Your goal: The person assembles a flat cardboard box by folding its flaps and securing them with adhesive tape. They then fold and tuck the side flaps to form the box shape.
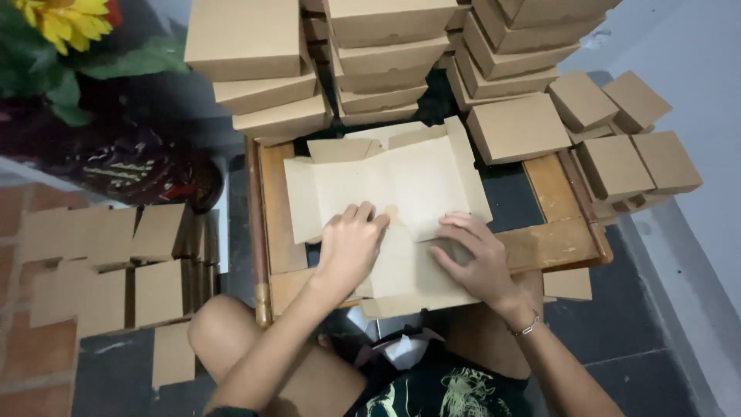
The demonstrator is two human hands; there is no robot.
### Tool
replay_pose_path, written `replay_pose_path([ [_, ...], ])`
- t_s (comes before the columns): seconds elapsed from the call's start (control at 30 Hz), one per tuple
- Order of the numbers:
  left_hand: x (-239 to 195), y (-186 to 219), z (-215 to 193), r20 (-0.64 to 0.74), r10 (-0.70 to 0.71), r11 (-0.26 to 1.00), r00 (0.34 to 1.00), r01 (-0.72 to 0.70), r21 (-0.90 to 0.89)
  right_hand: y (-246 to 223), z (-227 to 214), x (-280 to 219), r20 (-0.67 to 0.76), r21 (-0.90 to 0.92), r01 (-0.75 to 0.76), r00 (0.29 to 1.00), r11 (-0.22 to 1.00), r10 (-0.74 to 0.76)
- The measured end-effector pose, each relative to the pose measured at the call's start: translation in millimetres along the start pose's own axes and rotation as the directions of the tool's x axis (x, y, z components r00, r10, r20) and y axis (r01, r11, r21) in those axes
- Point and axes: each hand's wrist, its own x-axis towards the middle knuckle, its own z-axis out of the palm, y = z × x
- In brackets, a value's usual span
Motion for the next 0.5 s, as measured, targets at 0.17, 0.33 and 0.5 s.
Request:
replay_pose_path([
  [0.17,10.7,-16.7,17.1,0.108,0.11,0.978,0.988,-0.127,0.168,7.6,-12.0,13.6,0.324,-0.113,0.07,0.946,0.991,-0.03],
  [0.33,26.5,-14.1,10.3,0.086,0.18,0.939,0.98,-0.197,0.281,15.6,-11.0,33.0,0.321,-0.145,0.382,0.891,0.913,-0.322],
  [0.5,68.0,-8.6,-30.4,0.425,0.226,0.95,0.876,-0.295,0.103,66.5,9.1,56.9,0.48,-0.213,0.475,0.812,0.854,-0.332],
])
